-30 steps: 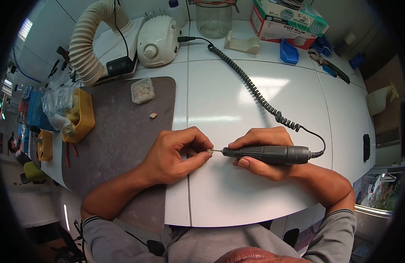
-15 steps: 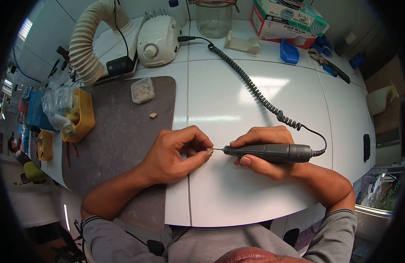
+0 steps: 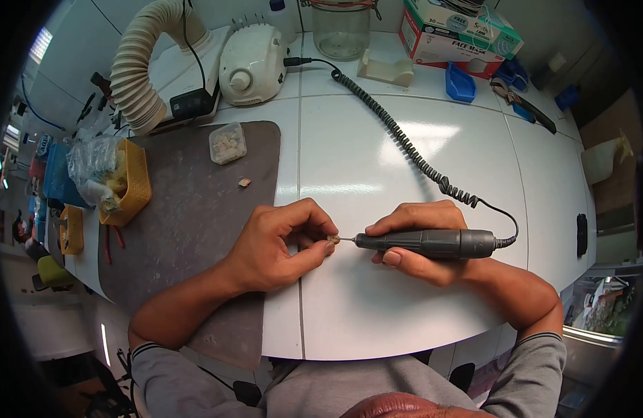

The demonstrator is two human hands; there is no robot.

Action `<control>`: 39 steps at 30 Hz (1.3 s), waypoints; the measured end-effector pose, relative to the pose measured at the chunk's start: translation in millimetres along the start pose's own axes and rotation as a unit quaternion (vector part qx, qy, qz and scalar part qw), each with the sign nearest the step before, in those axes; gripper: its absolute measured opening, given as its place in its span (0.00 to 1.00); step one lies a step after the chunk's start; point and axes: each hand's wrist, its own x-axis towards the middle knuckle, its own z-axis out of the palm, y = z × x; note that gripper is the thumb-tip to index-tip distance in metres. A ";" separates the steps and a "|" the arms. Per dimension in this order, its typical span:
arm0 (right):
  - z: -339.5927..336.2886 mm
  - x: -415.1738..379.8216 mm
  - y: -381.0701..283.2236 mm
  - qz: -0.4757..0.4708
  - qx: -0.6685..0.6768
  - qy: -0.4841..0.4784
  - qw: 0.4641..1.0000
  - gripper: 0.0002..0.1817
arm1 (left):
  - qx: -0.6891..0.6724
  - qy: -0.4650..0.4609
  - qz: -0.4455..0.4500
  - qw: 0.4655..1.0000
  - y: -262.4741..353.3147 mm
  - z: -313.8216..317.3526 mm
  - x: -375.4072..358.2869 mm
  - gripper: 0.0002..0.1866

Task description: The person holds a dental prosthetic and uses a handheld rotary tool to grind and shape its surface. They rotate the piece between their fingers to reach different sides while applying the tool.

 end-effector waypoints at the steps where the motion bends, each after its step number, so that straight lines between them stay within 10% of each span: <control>1: 0.1 0.3 -0.7 -0.001 -0.002 0.001 1.000 0.17 | 0.001 0.000 0.001 1.000 0.5 0.0 0.0 0.07; 39: -0.3 0.6 -0.8 0.003 0.001 0.001 1.000 0.17 | 0.004 -0.007 0.010 1.000 -1.5 -0.8 -0.2 0.06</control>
